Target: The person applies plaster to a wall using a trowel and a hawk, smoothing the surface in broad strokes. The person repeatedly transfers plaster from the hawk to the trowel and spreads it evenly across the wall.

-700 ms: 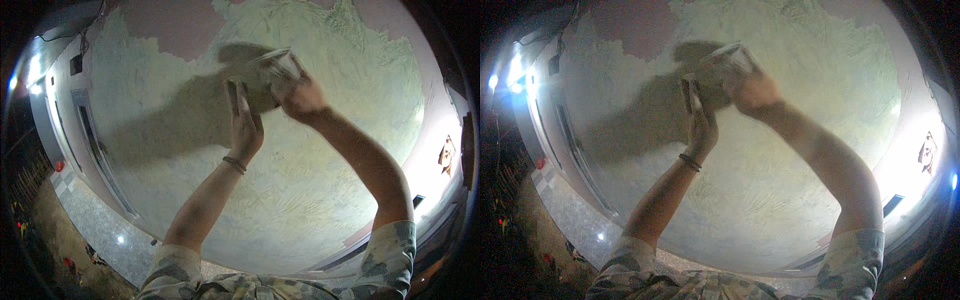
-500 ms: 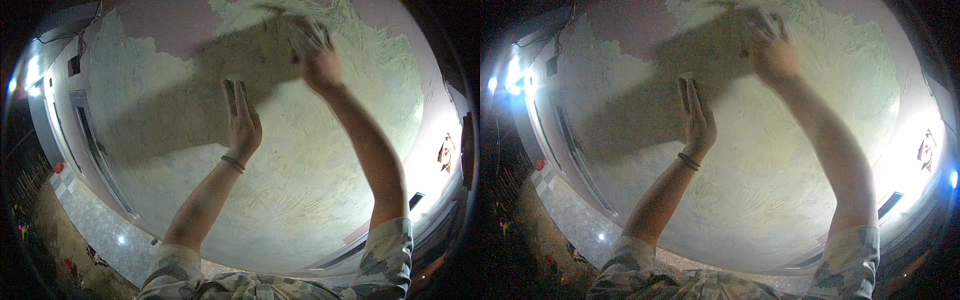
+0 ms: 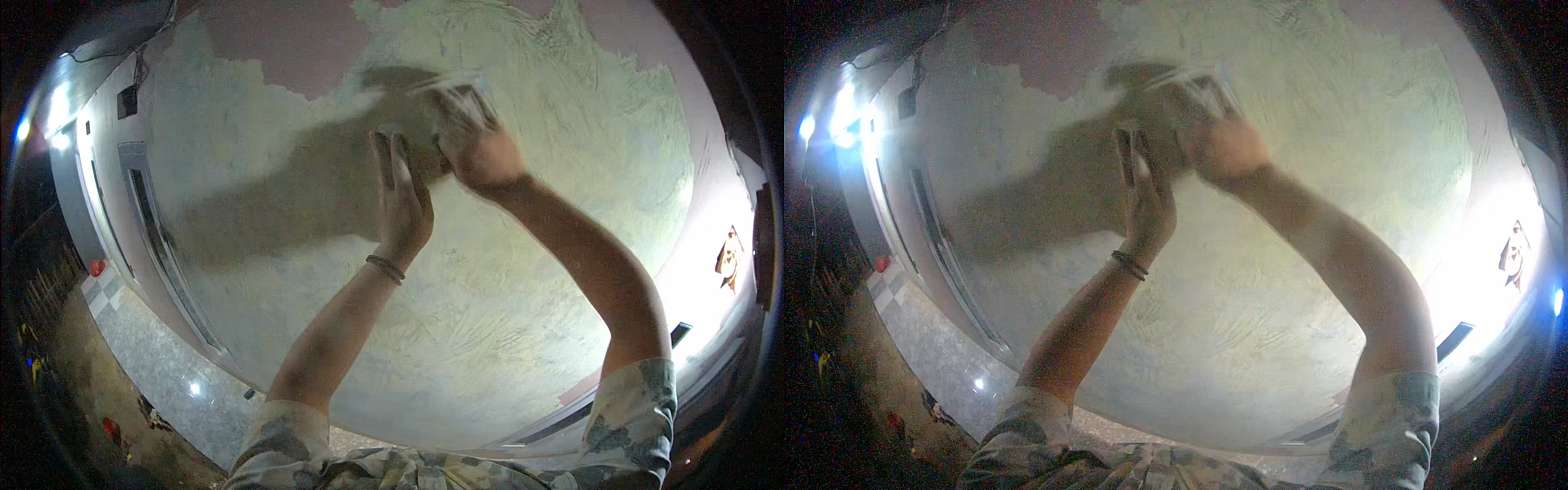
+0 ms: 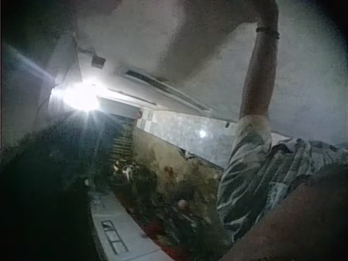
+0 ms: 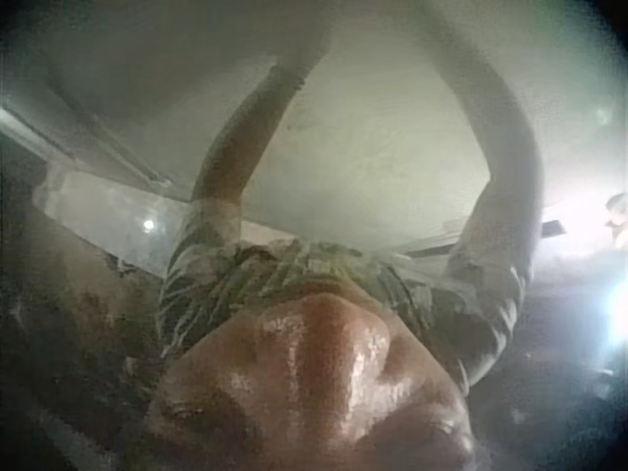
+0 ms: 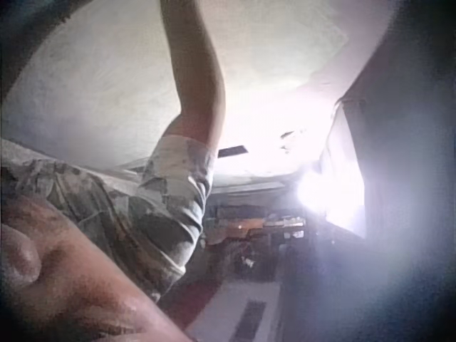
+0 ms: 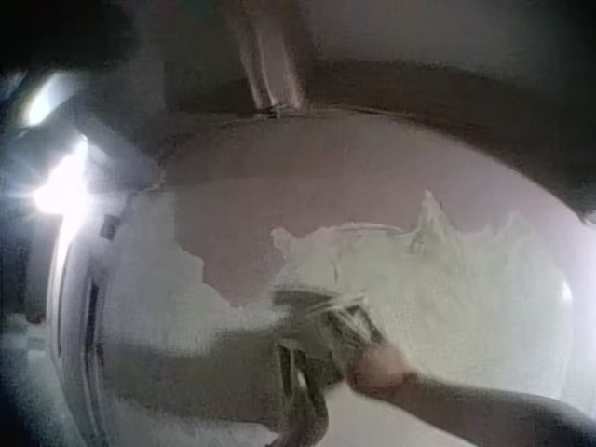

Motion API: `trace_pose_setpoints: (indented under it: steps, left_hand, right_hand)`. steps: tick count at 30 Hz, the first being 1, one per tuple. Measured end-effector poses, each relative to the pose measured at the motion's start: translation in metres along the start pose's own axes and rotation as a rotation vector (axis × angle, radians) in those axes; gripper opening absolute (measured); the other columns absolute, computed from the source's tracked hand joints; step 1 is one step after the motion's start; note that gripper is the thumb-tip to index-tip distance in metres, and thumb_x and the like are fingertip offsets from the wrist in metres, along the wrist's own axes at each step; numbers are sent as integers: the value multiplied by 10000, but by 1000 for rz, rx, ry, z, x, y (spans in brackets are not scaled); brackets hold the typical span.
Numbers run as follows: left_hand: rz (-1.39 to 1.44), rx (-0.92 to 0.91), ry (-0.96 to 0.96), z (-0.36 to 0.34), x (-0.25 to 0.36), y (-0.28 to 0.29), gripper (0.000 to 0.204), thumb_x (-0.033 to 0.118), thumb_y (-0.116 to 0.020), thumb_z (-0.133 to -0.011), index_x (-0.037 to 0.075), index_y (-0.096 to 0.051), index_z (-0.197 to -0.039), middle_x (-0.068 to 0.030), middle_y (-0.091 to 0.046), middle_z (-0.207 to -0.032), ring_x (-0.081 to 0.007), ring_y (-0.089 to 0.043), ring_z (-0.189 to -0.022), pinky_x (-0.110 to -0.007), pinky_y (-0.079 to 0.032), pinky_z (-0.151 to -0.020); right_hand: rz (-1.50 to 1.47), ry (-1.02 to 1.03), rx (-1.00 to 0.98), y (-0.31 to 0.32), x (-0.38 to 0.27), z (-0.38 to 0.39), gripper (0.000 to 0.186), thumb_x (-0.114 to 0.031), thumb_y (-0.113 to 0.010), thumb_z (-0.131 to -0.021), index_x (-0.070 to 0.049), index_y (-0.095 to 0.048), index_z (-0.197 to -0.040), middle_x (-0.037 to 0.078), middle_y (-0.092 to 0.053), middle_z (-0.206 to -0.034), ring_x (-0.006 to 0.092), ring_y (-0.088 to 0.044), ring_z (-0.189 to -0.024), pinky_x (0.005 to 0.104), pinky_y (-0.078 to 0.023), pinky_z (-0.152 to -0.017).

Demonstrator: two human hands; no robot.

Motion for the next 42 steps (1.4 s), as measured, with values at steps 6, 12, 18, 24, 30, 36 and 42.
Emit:
trace_pose_setpoints:
  steps: [6,12,18,24,30,36,42]
  left_hand:
    - [10,-1,8,1,0,0,702,-12,-393,-1002,34,-78,-1627,-260,19,-1687,-443,-8,-1560,-534,-171,-1268]
    - [15,-18,19,3,-2,0,726,-35,-406,-992,52,-74,-1631,-263,18,-1686,-435,-11,-1562,-532,-182,-1268]
    - [20,21,-20,3,0,0,752,-63,-422,-972,53,-77,-1630,-295,10,-1674,-440,-8,-1561,-525,-188,-1266]
    - [13,-31,23,8,-3,3,727,2,-439,-999,2,-63,-1620,-301,15,-1672,-430,10,-1564,-525,-113,-1278]
    - [99,-53,20,11,-1,8,681,66,-402,-1037,-41,-46,-1608,-295,21,-1675,-438,19,-1562,-522,-87,-1280]
    - [35,-55,9,15,-4,9,641,175,-346,-1087,-35,-38,-1609,-299,12,-1670,-436,1,-1561,-532,-117,-1281]
    - [76,-35,28,19,-4,11,649,106,-396,-1056,-68,-88,-1600,-270,-91,-1680,-412,-60,-1569,-496,-82,-1275]
  right_hand:
    - [209,-240,-400,52,37,-62,555,-123,-576,-928,-145,-516,-1480,98,-477,-1551,245,-372,-1485,488,-126,-1295]
    - [53,-218,-351,16,23,-28,589,-249,-547,-993,-238,-393,-1561,68,-412,-1607,254,-367,-1494,425,-132,-1296]
    - [361,-301,-405,66,61,-47,496,-273,-500,-1025,-210,-479,-1516,11,-455,-1580,299,-346,-1500,456,-307,-1241]
    - [131,-72,-363,51,-7,-9,516,-224,-554,-951,-122,-537,-1456,157,-353,-1612,383,-276,-1509,480,-251,-1250]
    - [-102,-193,-417,26,16,35,495,-228,-579,-964,-142,-526,-1448,149,-574,-1432,361,-460,-1396,479,-342,-1203]
    - [95,-115,-337,34,-25,42,555,-229,-633,-893,-90,-572,-1426,108,-480,-1550,333,-310,-1507,524,-213,-1263]
    - [-11,2,-423,20,-41,86,477,-180,-577,-911,-42,-614,-1366,154,-493,-1534,290,-356,-1496,527,-180,-1282]
Point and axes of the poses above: each hand's wrist, its own z-axis away from the middle knuckle, its own y-axis out of the back of the hand, x = y × z, the point moved 8 cm from there along -z, towards the middle knuckle
